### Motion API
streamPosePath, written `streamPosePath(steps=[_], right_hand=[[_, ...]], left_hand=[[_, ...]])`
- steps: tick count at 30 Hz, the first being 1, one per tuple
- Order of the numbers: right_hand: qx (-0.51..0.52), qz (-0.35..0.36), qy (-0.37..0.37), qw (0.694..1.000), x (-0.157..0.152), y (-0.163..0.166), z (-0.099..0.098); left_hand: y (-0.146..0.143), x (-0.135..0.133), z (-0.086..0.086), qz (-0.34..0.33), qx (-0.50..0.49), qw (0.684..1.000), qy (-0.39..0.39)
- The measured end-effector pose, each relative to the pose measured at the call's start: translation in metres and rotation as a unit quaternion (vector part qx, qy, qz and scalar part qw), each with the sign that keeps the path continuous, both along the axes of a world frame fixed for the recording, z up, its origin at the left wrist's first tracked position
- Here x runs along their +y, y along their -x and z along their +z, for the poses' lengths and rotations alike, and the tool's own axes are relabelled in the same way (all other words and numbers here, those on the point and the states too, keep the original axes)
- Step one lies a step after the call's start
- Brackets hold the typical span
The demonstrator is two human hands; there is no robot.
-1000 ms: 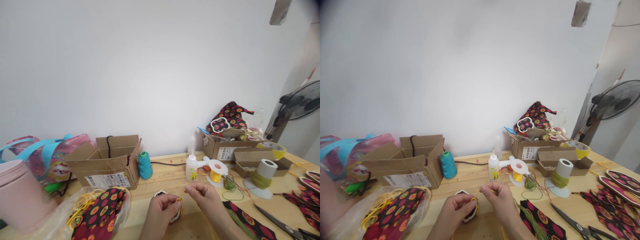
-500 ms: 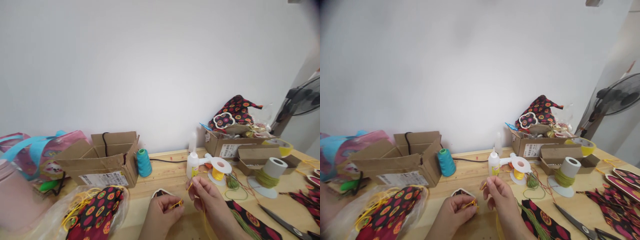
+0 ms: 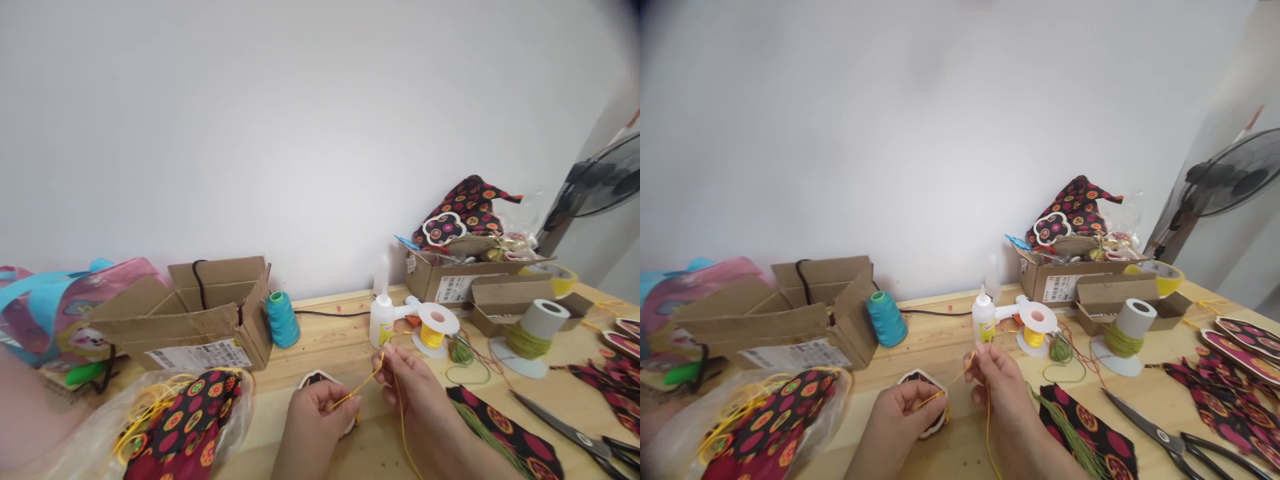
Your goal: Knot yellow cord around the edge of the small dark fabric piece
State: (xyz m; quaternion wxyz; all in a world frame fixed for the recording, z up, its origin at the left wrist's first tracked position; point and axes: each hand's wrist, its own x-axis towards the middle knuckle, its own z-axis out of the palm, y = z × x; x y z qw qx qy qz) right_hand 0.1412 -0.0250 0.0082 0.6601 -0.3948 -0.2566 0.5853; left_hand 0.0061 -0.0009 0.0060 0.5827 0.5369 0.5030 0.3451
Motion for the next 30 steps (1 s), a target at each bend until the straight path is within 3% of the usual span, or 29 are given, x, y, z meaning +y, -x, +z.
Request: streamPosePath(steps=[3, 11, 17, 21, 24, 30], right_hand=[[0.039, 0.014, 0.012, 0.999, -0.001, -0.001, 0.0], [0.009, 0.017, -0.005, 1.0, 0.001, -0.001, 0.004], [-0.037, 0.016, -0.058, 0.997, -0.002, -0.001, 0.004], [-0.123, 0.021, -0.082, 0.989, -0.002, -0.003, 0.006], [-0.23, 0.028, -0.1, 0.968, -0.004, -0.001, 0.006], [-0.461, 0.05, -0.062, 0.884, -0.008, 0.006, -0.006]], left_hand=[[-0.001, -0.002, 0.002, 0.001, -0.028, 1.0, 0.01], [0.001, -0.007, 0.008, -0.028, -0.087, 0.995, 0.029], [0.004, -0.001, -0.001, -0.064, -0.098, 0.993, 0.017], [0.006, 0.001, -0.005, -0.065, -0.109, 0.992, 0.008], [0.008, 0.002, -0.008, -0.051, -0.116, 0.992, 0.01], [0.01, 0.003, -0.01, -0.039, -0.115, 0.993, -0.009]])
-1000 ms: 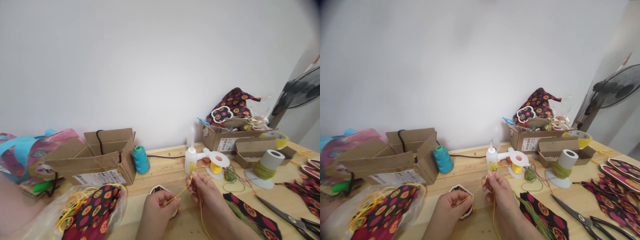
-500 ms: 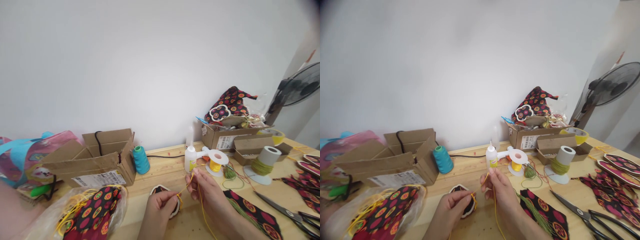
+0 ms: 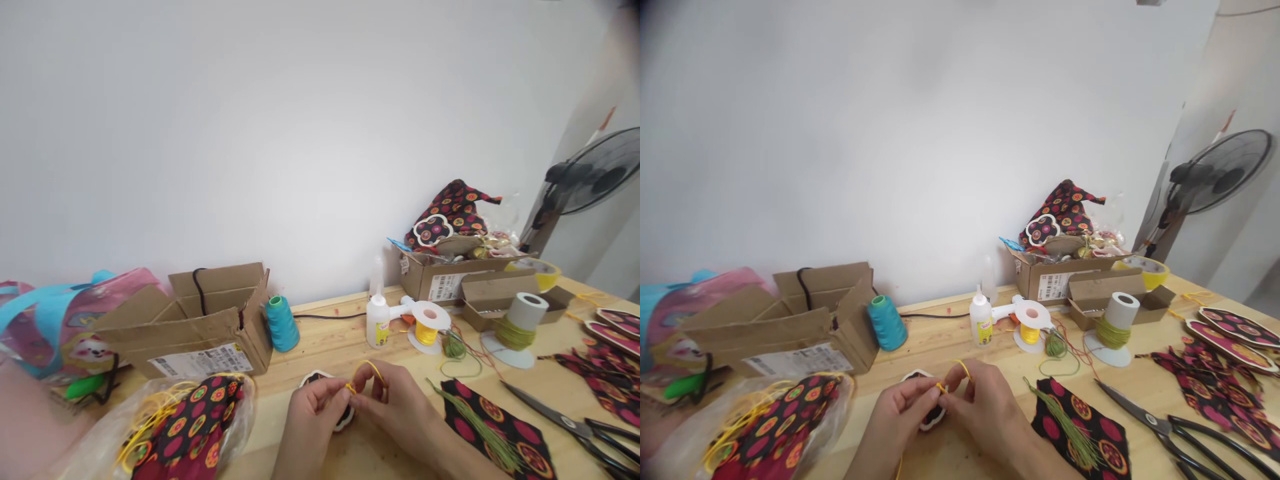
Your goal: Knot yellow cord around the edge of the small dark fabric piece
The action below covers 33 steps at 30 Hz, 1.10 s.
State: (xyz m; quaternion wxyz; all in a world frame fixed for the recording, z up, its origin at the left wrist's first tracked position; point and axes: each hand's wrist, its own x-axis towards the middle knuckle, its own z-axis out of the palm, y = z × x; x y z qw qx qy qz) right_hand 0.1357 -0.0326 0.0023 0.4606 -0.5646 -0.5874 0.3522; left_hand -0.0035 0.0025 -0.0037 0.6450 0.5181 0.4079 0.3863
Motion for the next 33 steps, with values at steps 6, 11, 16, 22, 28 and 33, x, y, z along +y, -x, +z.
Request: streamPosePath(steps=[6, 11, 16, 22, 28, 33], right_hand=[[0.059, 0.047, 0.01, 0.997, 0.001, -0.003, -0.001], [0.126, 0.099, 0.07, 0.985, 0.003, -0.007, 0.003], [0.12, 0.084, 0.117, 0.982, 0.002, -0.009, 0.004], [0.059, 0.072, 0.066, 0.993, 0.003, -0.008, -0.003], [-0.063, 0.028, -0.088, 0.994, 0.001, -0.008, 0.004], [-0.015, 0.06, -0.095, 0.994, 0.002, -0.009, 0.01]], left_hand=[[-0.003, -0.003, 0.005, 0.033, -0.016, 0.999, 0.023], [-0.002, -0.002, 0.007, 0.015, 0.031, 0.999, 0.01], [-0.001, 0.0, 0.006, -0.001, 0.063, 0.998, 0.015], [-0.001, 0.001, 0.008, -0.007, 0.065, 0.998, 0.01], [-0.001, 0.001, 0.007, -0.026, 0.062, 0.998, 0.008], [0.0, 0.002, 0.003, -0.008, 0.06, 0.998, 0.006]])
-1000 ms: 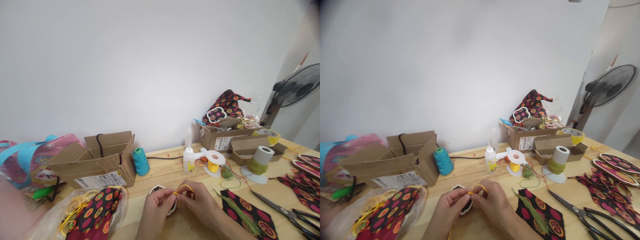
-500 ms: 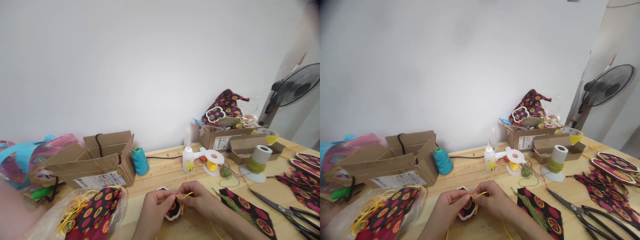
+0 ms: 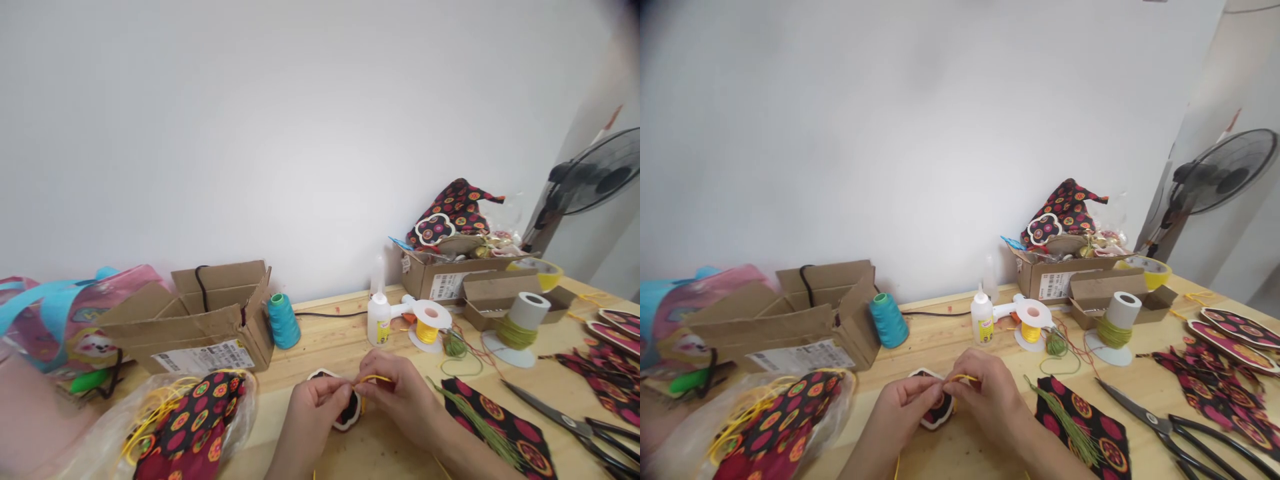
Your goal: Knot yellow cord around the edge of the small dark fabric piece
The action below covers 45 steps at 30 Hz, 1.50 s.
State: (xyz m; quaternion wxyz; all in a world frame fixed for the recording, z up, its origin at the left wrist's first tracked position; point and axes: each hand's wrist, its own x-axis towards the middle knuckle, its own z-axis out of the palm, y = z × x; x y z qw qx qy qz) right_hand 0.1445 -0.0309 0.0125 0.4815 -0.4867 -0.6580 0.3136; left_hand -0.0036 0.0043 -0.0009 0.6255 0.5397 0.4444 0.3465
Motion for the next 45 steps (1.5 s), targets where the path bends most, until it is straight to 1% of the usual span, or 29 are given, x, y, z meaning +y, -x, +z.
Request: streamPosePath(steps=[4, 7, 9, 14, 18, 20, 21, 23, 26, 30, 35, 38, 41, 45], right_hand=[[0.043, -0.016, 0.042, 0.998, 0.003, 0.0, -0.003], [0.055, -0.007, 0.055, 0.997, 0.003, 0.0, -0.004], [0.053, 0.006, 0.05, 0.997, 0.003, -0.001, -0.004], [0.024, 0.058, 0.022, 0.998, 0.001, -0.002, -0.001], [0.086, 0.051, 0.035, 0.994, 0.001, 0.001, 0.0], [0.127, 0.04, 0.058, 0.989, 0.002, 0.002, -0.001], [0.143, 0.032, 0.072, 0.987, 0.002, 0.003, -0.001], [0.17, 0.016, 0.098, 0.98, 0.003, 0.004, -0.003], [0.205, 0.006, 0.124, 0.971, 0.003, 0.005, -0.006], [0.217, 0.001, 0.133, 0.967, 0.004, 0.005, -0.007], [0.197, -0.009, 0.127, 0.972, 0.003, 0.005, -0.006], [0.199, 0.013, 0.111, 0.974, 0.003, 0.004, -0.006], [0.225, 0.034, 0.096, 0.969, 0.002, 0.004, -0.005], [0.238, 0.008, 0.105, 0.966, 0.003, 0.004, -0.004]], left_hand=[[-0.001, 0.0, -0.001, 0.025, -0.014, 1.0, 0.003], [-0.002, -0.001, 0.002, 0.017, 0.0, 1.0, -0.008], [-0.002, -0.001, 0.004, 0.009, 0.02, 0.999, -0.023], [0.001, -0.004, 0.01, -0.006, 0.084, 0.992, -0.093], [0.003, -0.007, 0.01, -0.023, 0.114, 0.98, -0.16], [0.002, -0.009, 0.01, -0.016, 0.109, 0.975, -0.192], [0.002, -0.009, 0.011, -0.016, 0.099, 0.976, -0.193], [-0.001, -0.011, 0.012, -0.024, 0.073, 0.983, -0.164], [-0.004, -0.013, 0.014, -0.031, 0.059, 0.994, -0.09], [-0.005, -0.013, 0.015, -0.03, 0.066, 0.996, -0.043], [-0.006, -0.01, 0.012, -0.002, 0.073, 0.997, -0.021], [-0.007, -0.009, 0.012, 0.008, 0.066, 0.998, -0.011], [-0.007, -0.008, 0.012, 0.009, 0.063, 0.998, -0.005], [-0.004, -0.008, 0.012, -0.001, 0.033, 0.999, -0.025]])
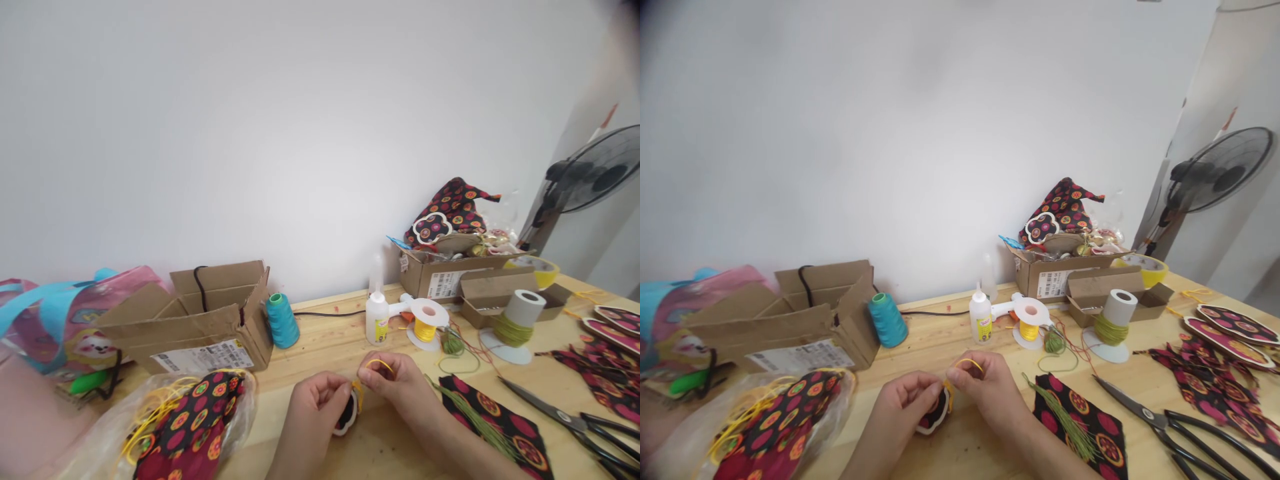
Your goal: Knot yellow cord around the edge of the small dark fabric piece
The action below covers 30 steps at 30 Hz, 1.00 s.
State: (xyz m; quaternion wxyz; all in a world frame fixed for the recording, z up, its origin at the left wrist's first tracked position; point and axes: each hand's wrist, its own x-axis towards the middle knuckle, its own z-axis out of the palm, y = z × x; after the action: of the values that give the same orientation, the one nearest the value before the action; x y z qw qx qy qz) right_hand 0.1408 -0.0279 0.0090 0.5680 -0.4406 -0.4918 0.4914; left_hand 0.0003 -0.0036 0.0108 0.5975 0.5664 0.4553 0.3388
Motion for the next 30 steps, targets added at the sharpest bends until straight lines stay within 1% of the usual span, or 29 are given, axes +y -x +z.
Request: streamPosePath(steps=[4, 7, 11, 15, 18, 21, 25, 30], right_hand=[[-0.028, -0.009, -0.001, 1.0, 0.0014, -0.0008, -0.001], [-0.04, -0.021, -0.012, 0.999, 0.0019, -0.0009, -0.0017], [-0.044, -0.02, -0.015, 0.999, 0.0008, -0.0005, -0.0013], [-0.036, -0.032, -0.014, 0.999, -0.0008, 0.0005, -0.0008], [-0.026, -0.044, -0.005, 0.999, -0.0005, 0.0012, -0.0016], [-0.017, -0.037, 0.015, 0.999, 0.0012, 0.0009, -0.0034], [-0.007, -0.021, 0.033, 0.999, 0.0026, 0.0003, -0.0041], [0.013, -0.02, 0.043, 0.999, 0.001, 0.002, -0.0012]], left_hand=[[0.0015, -0.0008, -0.0008, -0.002, -0.023, 0.999, -0.024], [0.0002, -0.0013, -0.0021, -0.008, -0.011, 1.0, -0.025], [-0.001, -0.0019, -0.0035, -0.018, 0.0, 1.0, -0.016], [-0.0014, -0.0028, -0.0008, -0.029, 0.017, 0.999, -0.02], [-0.002, -0.0026, 0.0009, -0.027, 0.017, 0.999, -0.009], [-0.0018, -0.0021, -0.0015, -0.024, -0.004, 1.0, 0.009], [-0.0011, -0.0024, -0.006, 0.005, -0.041, 0.998, 0.047], [-0.0017, -0.0026, -0.0047, -0.011, -0.036, 0.998, 0.055]])
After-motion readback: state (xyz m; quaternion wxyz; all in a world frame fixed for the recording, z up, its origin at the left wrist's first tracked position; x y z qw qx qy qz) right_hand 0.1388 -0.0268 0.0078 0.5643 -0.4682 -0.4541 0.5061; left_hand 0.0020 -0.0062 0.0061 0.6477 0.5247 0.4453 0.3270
